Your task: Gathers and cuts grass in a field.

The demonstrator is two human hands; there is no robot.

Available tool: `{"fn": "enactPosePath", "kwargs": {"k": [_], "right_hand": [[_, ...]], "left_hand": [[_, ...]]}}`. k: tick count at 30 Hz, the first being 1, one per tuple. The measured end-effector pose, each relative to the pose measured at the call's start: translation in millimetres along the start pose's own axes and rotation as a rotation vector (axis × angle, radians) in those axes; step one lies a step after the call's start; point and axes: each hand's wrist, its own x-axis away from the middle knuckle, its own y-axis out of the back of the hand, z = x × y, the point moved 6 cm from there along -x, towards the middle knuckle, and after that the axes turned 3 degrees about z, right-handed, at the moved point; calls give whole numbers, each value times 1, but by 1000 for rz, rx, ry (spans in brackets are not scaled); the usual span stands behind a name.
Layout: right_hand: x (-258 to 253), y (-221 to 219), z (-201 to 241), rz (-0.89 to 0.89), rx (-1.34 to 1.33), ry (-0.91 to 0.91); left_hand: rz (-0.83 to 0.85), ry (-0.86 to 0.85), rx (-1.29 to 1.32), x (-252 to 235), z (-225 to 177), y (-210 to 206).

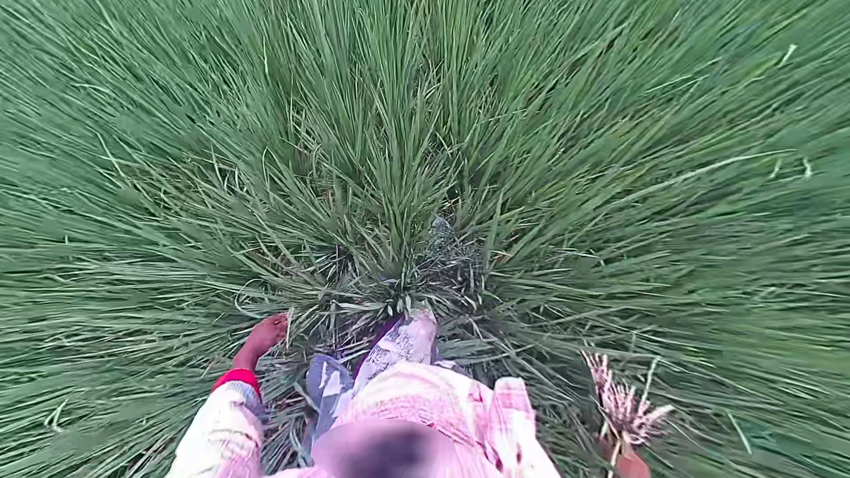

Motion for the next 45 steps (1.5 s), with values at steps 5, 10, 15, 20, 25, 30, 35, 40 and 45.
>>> {"fn": "enactPosePath", "kwargs": {"k": [5, 10, 15, 20, 25, 30, 35, 40, 45], "right_hand": [[-81, 36, 13, -24, 69, -236], [-90, 96, 52, -108, 58, -322], [-78, 115, 69, -136, -103, -411], [-62, 104, 73, -74, 5, -620], [-69, 90, 79, 9, 9, -720], [-100, 77, 77, 34, -77, -734], [-130, 42, 79, 63, -118, -713], [-148, 12, 70, 208, -43, -724], [-187, 11, 64, 211, -93, -756]], "left_hand": [[58, 81, -105, -55, -59, 9], [89, 27, -83, -109, -204, 37], [54, -142, -158, -116, -371, 82], [-82, -462, -248, -86, -486, 102], [-24, -529, -302, -90, -509, 108], [-204, -537, -360, -89, -517, 149], [-487, -737, -369, -60, -592, 179], [-290, -706, -539, -58, -699, 139], [-147, -686, -584, -50, -783, 80]]}}
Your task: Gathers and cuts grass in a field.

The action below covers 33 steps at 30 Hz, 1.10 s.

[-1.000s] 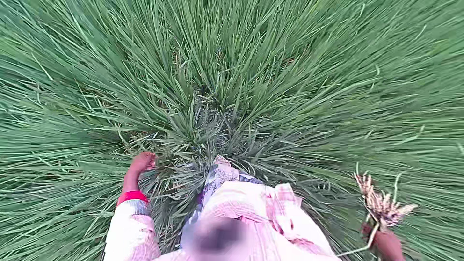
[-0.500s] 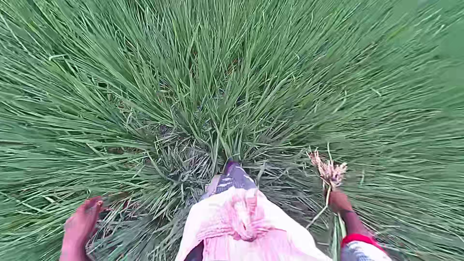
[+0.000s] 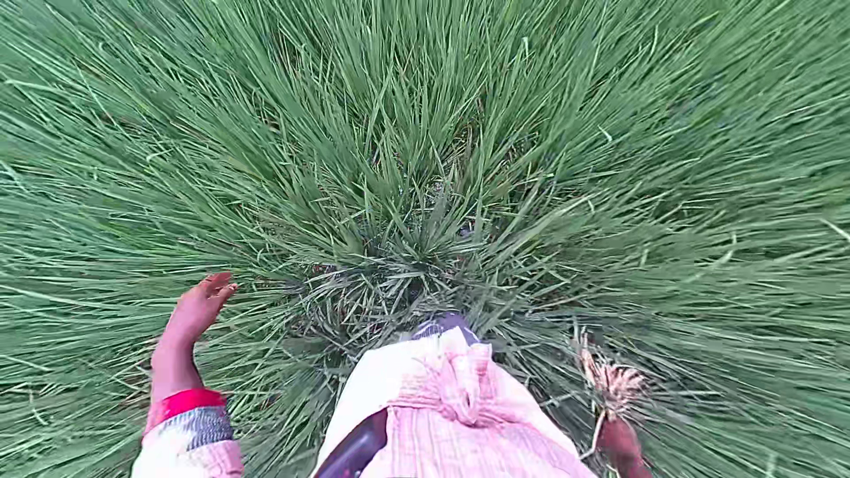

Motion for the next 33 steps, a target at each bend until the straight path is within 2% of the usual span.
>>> {"fn": "enactPosePath", "kwargs": {"k": [3, 6, 9, 14, 19, 22, 26, 29, 33], "right_hand": [[-26, 25, 23, -55, -44, 21], [-45, 62, 60, -108, -48, 61], [-52, 105, 117, -116, 25, 104], [-45, 157, 230, -182, -36, 195], [-23, 170, 343, -120, -27, 317], [-13, 168, 389, -56, -13, 307], [10, 181, 411, -123, -108, 304], [23, 181, 395, -171, -166, 230], [20, 161, 364, -174, -126, 167]], "left_hand": [[46, -27, 37, -18, -38, -6], [69, 5, 68, -27, -52, -12], [115, 61, 66, -34, -44, -15], [111, 87, 51, -75, -25, 6], [52, 53, 137, -137, -36, 35], [63, 52, 158, -178, -34, 49], [95, 33, 101, -244, -34, 72], [98, -43, 103, -287, -69, 95], [70, -80, 163, -308, -116, 131]]}}
